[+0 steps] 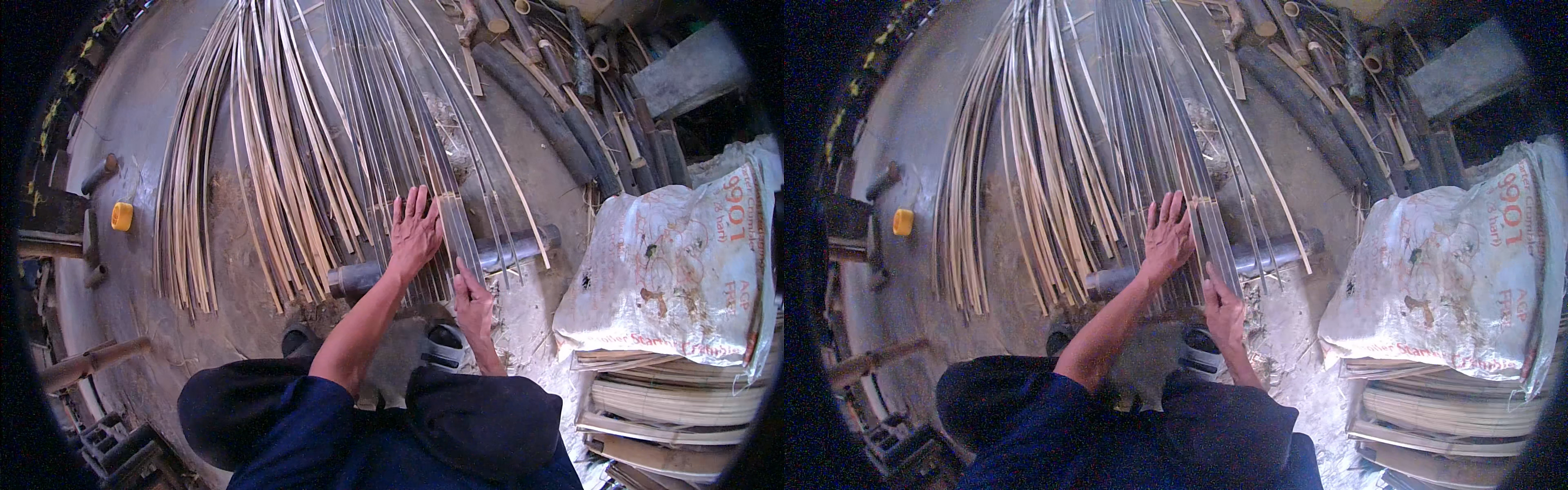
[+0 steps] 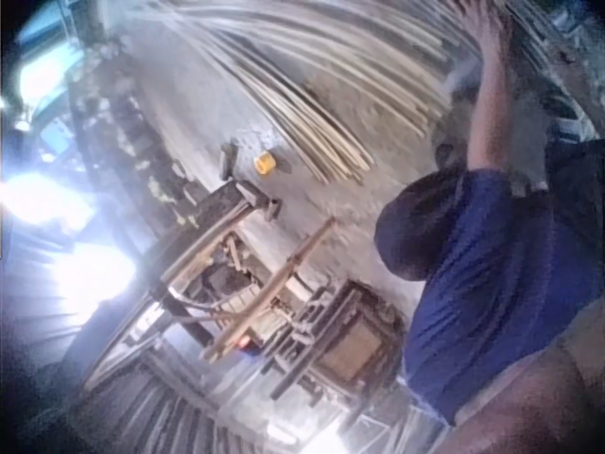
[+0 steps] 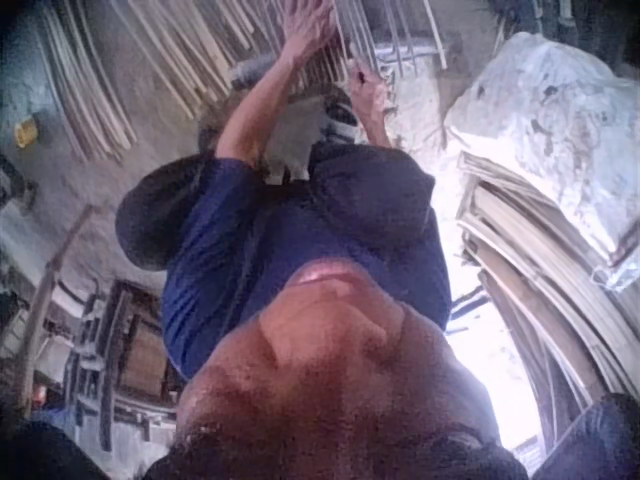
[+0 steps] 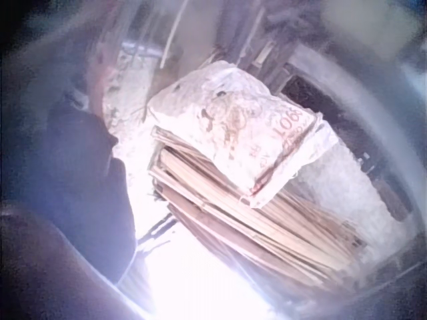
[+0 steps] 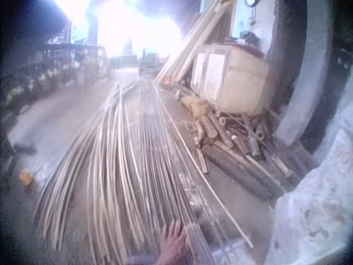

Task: The person sits on the floor and repeatedly picks up thin bamboo strips, scraping them against a fixed metal tool to smooth or shape them. The person then places the processed strips into a growing pile on the floor.

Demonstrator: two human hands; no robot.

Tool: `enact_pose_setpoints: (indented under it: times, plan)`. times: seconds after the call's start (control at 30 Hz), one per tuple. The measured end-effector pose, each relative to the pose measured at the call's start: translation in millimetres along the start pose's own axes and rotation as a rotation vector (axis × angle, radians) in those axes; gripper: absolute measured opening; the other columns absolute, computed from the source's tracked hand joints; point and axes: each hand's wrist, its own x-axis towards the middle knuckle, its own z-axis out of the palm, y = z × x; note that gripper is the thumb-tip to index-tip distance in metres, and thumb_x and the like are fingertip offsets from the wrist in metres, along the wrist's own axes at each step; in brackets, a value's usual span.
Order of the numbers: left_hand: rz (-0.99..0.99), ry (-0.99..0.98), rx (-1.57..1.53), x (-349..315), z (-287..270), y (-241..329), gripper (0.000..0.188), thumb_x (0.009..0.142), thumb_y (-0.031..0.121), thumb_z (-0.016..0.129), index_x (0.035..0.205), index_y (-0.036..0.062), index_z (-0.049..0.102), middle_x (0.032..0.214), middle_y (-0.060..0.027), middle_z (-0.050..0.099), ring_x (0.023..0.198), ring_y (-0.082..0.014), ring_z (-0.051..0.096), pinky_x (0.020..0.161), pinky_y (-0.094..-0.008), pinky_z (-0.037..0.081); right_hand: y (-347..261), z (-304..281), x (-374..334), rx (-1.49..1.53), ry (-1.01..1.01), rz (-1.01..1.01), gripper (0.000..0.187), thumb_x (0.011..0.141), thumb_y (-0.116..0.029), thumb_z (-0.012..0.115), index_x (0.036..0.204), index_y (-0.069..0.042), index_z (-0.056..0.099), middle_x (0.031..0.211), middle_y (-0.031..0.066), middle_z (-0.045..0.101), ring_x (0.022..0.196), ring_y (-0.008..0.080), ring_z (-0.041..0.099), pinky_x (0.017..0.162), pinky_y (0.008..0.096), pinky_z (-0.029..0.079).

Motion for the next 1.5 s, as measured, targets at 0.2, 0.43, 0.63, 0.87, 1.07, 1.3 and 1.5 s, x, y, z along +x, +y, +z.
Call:
enact_pose_setpoints:
  times: [0.2,0.43,0.63,0.87,1.07,1.3,1.5]
  plan:
    - [0.02,0.005,0.031,8.2,2.4,-2.7,0.057,0.094,0.032,0.05,0.148,0.0154,0.04,0.151,-0.0165,0.039,0.144,-0.0321,0.031,0.118,-0.0527,0.017,8.1,-4.0,24.5,0.007,-0.119,0.139,0.035,0.1,-0.023,0.058,0.134,-0.012,0.061,0.081,0.0028,0.054,0.073,0.0087,0.049,0.064,0.027,0.043]
    - [-0.02,-0.022,0.049,6.9,1.9,-3.6,0.06,0.094,0.031,0.051,0.148,0.0072,0.039,0.152,-0.0142,0.039,0.145,-0.0301,0.029,0.119,-0.0513,0.017,18.2,-11.6,37.0,-0.113,-0.131,0.065,0.038,0.1,-0.028,0.058,0.134,-0.014,0.061,0.083,0.0053,0.059,0.072,0.013,0.051,0.063,0.0287,0.045]
    - [-0.008,-0.026,0.05,8.8,4.6,-1.5,0.057,0.099,0.032,0.043,0.148,0.0034,0.036,0.155,-0.0132,0.035,0.147,-0.0283,0.027,0.12,-0.0492,0.014,25.2,-20.0,42.9,-0.126,-0.137,0.001,0.035,0.097,-0.028,0.06,0.131,-0.02,0.063,0.109,0.0206,0.068,0.094,0.034,0.07,0.079,0.0394,0.054]
    - [-0.036,-0.016,0.024,7.8,3.1,-3.5,0.059,0.1,0.038,0.044,0.147,0.0015,0.039,0.154,-0.0137,0.037,0.147,-0.0283,0.027,0.12,-0.0484,0.014,16.7,-13.5,39.0,-0.423,-0.137,-0.035,0.034,0.097,-0.03,0.059,0.129,-0.018,0.063,0.092,0.0259,0.065,0.086,0.0467,0.064,0.069,0.0466,0.052]
    - [-0.012,-0.036,0.036,7.5,11.9,-2.8,0.064,0.1,0.043,0.045,0.148,0.0012,0.037,0.156,-0.0144,0.034,0.147,-0.0298,0.026,0.12,-0.0494,0.013,-8.5,-26.1,20.4,-0.591,-0.19,0.024,0.032,0.098,-0.027,0.056,0.127,-0.014,0.063,0.09,0.0282,0.064,0.084,0.0464,0.064,0.069,0.0484,0.051]
    - [0.017,0.005,0.077,7.6,12.6,-4.0,0.062,0.101,0.042,0.042,0.148,0.0019,0.037,0.153,-0.0147,0.036,0.145,-0.0313,0.029,0.119,-0.0517,0.017,44.0,-27.3,-28.0,0.195,-0.071,0.46,0.024,0.097,-0.024,0.063,0.099,0.0,0.068,0.078,0.0105,0.068,0.067,0.0191,0.068,0.06,0.0306,0.055]
    - [0.02,0.025,0.043,8.4,11.1,-3.4,0.06,0.101,0.042,0.042,0.148,0.004,0.038,0.153,-0.0144,0.037,0.144,-0.0318,0.03,0.118,-0.0522,0.017,60.6,-4.7,-27.2,0.603,0.03,0.564,0.03,0.098,-0.025,0.062,0.094,0.005,0.067,0.082,0.0094,0.069,0.071,0.0132,0.065,0.066,0.0269,0.055]
